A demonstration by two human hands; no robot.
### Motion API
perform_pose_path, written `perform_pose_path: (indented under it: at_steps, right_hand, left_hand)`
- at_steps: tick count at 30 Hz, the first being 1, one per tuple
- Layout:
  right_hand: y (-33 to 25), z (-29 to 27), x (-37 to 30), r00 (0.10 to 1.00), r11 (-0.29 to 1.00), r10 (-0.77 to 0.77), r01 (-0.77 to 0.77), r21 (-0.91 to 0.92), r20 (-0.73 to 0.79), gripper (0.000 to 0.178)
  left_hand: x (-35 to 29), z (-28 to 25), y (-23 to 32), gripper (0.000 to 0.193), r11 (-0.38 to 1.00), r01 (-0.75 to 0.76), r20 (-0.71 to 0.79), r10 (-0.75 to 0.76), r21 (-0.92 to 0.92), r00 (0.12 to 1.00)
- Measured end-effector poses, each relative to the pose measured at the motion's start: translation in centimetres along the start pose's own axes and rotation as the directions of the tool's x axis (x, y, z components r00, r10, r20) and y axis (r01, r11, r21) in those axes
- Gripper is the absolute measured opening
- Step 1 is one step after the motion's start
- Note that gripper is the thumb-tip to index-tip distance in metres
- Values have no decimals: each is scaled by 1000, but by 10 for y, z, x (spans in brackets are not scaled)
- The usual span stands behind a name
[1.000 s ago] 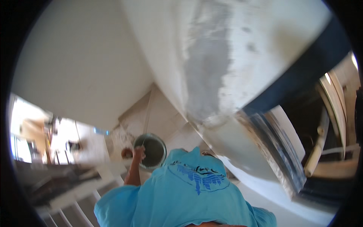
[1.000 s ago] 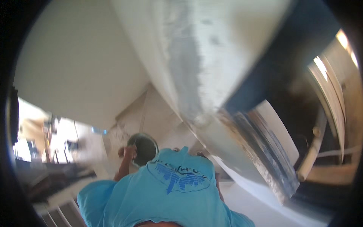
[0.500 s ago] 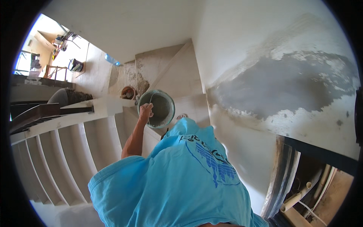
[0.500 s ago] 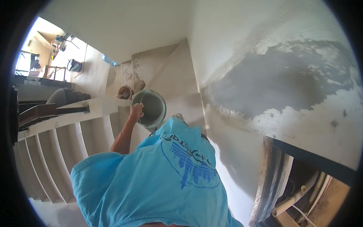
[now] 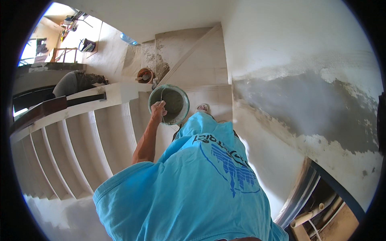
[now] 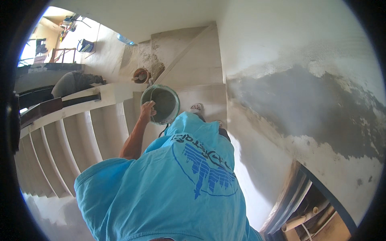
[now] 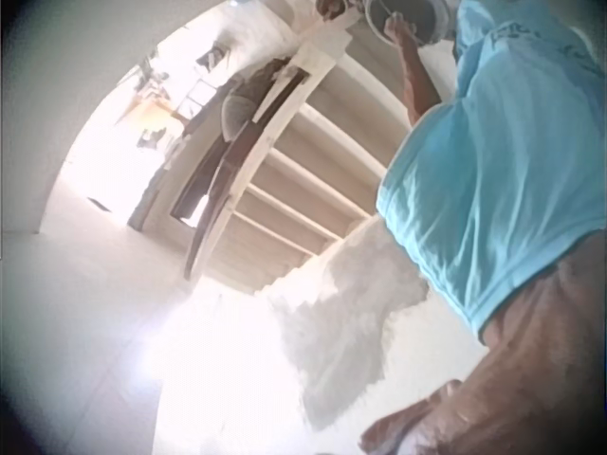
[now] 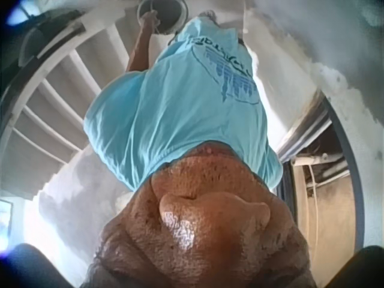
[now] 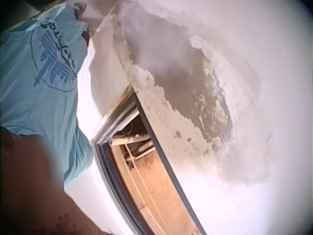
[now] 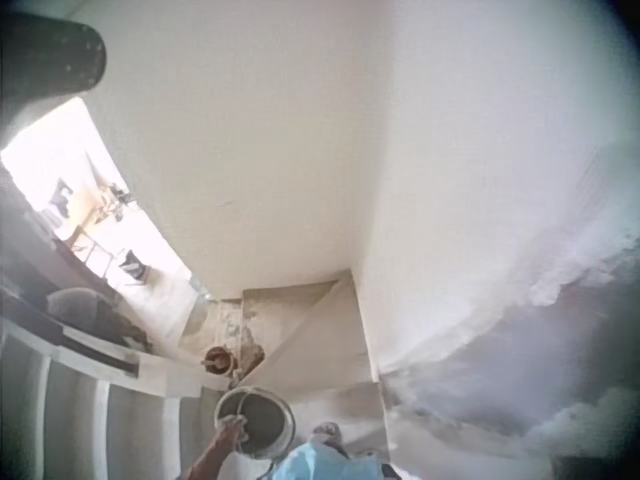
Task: The person carries a bucket up a spiral staircase and then uses a trowel and a smaller hand tool to scoop and apply plaster to the curved underside of the stair structure. The person repeatedly scoops material and smooths it onto the surface.
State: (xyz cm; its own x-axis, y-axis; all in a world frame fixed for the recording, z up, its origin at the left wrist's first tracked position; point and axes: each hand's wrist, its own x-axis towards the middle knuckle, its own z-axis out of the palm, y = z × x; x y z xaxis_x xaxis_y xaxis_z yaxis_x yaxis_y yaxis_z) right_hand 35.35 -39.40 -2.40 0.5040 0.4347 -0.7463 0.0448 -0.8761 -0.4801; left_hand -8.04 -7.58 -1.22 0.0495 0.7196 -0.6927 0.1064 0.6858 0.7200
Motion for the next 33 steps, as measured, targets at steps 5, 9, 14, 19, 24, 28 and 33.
perform_pose_path:
  at_steps: [5,9,14,19,24,28,33]
  right_hand:
    - [-23,5,17,999,999,-25,27,-41,44,27]
    - [-41,7,30,997,996,-41,46,-70,72,27]
    - [-63,16,43,991,992,-59,72,-105,117,27]
    - [-78,21,54,986,985,-72,94,-142,153,27]
    - [-89,20,67,980,979,-81,112,-167,181,26]
    - [-99,22,84,971,974,-100,140,-180,217,26]
    - [-108,18,109,957,967,-124,176,-186,262,26]
  left_hand:
    - [-9,-12,-13,26,1000,24,-67,-23,18,997]
    - [-23,-13,-12,26,999,49,-122,-47,11,991]
    - [-24,-34,-35,28,998,52,-77,-53,-27,996]
    - [-25,-43,-50,29,994,61,-93,-69,-86,993]
    - [-30,-41,-43,32,998,63,-163,-66,-25,984]
    - [-43,-38,-31,34,1000,24,-230,-27,-12,973]
    - [-46,-37,-24,31,1000,-13,-243,8,-20,970]
